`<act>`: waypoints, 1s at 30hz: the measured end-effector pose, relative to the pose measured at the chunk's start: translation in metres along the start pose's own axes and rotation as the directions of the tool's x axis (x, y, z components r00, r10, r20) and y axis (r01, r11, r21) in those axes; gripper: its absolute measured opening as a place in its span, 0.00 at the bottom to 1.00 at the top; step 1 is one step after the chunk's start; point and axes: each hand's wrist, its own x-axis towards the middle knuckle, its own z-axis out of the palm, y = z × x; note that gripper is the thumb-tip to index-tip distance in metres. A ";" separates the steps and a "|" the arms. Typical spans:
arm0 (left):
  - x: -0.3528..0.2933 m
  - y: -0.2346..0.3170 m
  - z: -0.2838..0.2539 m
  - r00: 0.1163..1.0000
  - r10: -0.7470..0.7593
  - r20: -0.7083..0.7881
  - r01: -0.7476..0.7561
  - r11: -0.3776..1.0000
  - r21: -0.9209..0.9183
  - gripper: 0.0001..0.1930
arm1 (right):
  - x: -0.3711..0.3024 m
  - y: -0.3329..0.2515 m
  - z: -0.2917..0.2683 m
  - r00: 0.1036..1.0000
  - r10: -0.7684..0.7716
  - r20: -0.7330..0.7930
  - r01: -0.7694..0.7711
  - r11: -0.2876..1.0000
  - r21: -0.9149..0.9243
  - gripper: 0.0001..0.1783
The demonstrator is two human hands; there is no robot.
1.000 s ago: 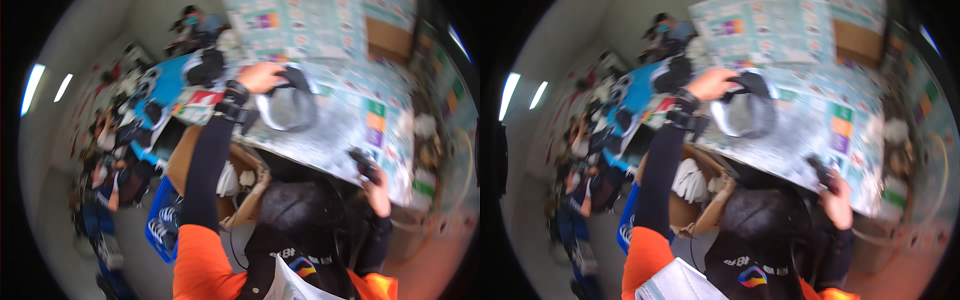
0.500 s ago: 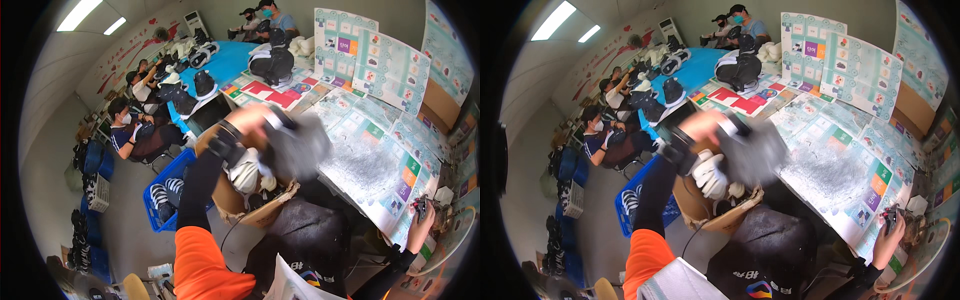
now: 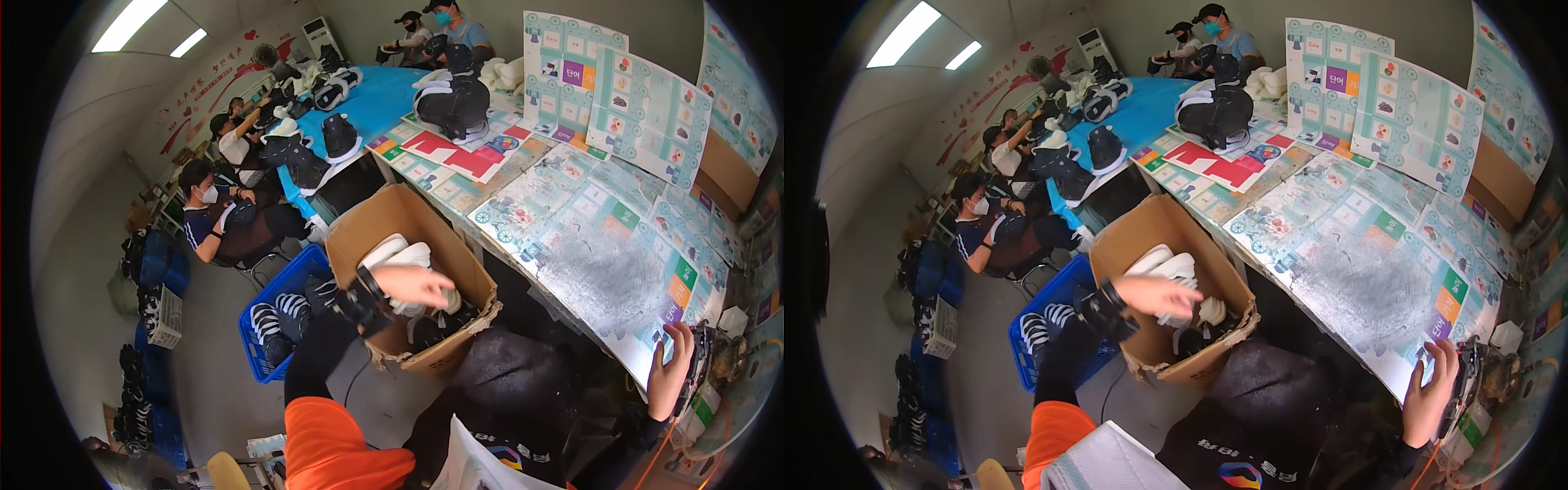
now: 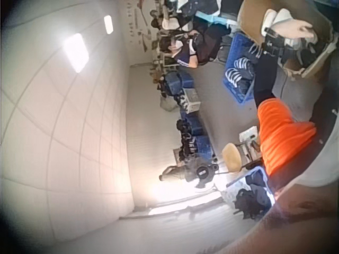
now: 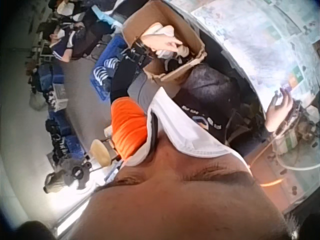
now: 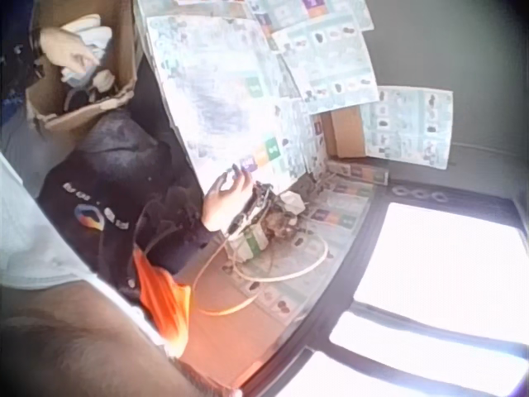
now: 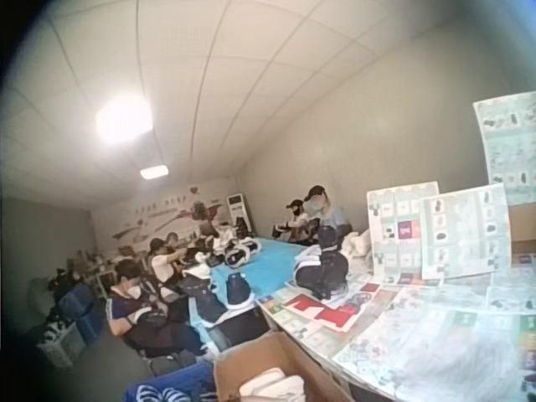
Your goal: The person picks up shoe upper components from a cardboard box, cleans or processes the edges with a handheld nozzle tool, and places the processed components onto a nearby table. The person handles several black and white shoe uppers one at a time, moving them from the box to the workspace.
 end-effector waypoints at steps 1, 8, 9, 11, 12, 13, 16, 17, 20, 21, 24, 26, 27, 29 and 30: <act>0.008 -0.005 0.037 0.999 0.014 0.031 -0.012 0.998 -0.062 0.31 | 0.003 -0.012 -0.001 1.000 0.006 0.027 -0.006 1.000 0.004 0.15; 0.010 -0.046 0.144 0.991 -0.113 -0.071 0.093 0.967 -0.239 0.29 | -0.002 -0.034 0.000 0.995 0.009 0.096 -0.009 1.000 -0.001 0.14; 0.007 -0.056 0.152 0.984 -0.132 -0.122 0.096 0.958 -0.270 0.28 | -0.004 -0.036 0.000 0.994 0.011 0.107 -0.011 1.000 -0.003 0.14; 0.003 -0.070 0.161 0.963 -0.155 -0.221 0.078 0.944 -0.321 0.28 | -0.005 -0.039 0.000 0.987 0.044 0.158 -0.046 0.999 0.015 0.14; 0.003 -0.075 0.162 0.956 -0.179 -0.232 0.084 0.926 -0.369 0.28 | -0.006 -0.037 0.002 0.984 0.050 0.169 -0.053 0.999 0.010 0.14; 0.003 -0.080 0.166 0.949 -0.194 -0.248 0.093 0.925 -0.368 0.28 | -0.009 -0.035 0.005 0.984 0.035 0.174 -0.036 0.999 0.006 0.14; 0.013 -0.092 0.167 0.954 -0.183 -0.238 0.072 0.909 -0.411 0.22 | -0.009 -0.029 0.021 0.979 0.058 0.196 -0.067 0.997 0.041 0.13; 0.013 -0.102 0.166 0.946 -0.197 -0.259 0.066 0.895 -0.442 0.21 | -0.007 -0.030 0.031 0.979 0.041 0.198 -0.051 0.998 0.046 0.13; -0.005 -0.134 0.149 0.832 -0.301 -0.466 0.034 0.867 -0.498 0.17 | 0.006 -0.054 0.027 0.972 -0.010 0.233 0.004 1.000 0.027 0.13; -0.014 -0.153 0.144 0.743 -0.395 -0.540 0.080 0.854 -0.514 0.16 | 0.008 -0.060 0.030 0.968 0.004 0.250 -0.019 0.998 0.057 0.13; 0.002 -0.187 0.132 0.626 -0.495 -0.603 0.187 0.846 -0.500 0.14 | 0.007 -0.063 0.029 0.961 0.008 0.278 -0.012 1.000 0.013 0.14; 0.016 -0.198 0.129 0.746 -0.491 -0.449 0.284 0.846 -0.452 0.15 | 0.005 -0.071 0.022 0.953 0.058 0.299 -0.077 0.996 0.054 0.15; 0.028 -0.201 0.135 0.779 -0.451 -0.436 0.260 0.865 -0.429 0.15 | 0.000 -0.066 0.027 0.950 0.099 0.298 -0.139 0.983 0.116 0.16; 0.053 -0.205 0.120 0.783 -0.401 -0.476 0.187 0.881 -0.434 0.15 | 0.001 -0.065 0.046 0.954 0.092 0.285 -0.138 0.980 0.145 0.15; 0.060 -0.196 0.108 0.766 -0.399 -0.504 0.139 0.869 -0.475 0.16 | 0.004 -0.073 0.045 0.948 0.055 0.313 -0.089 0.992 0.094 0.14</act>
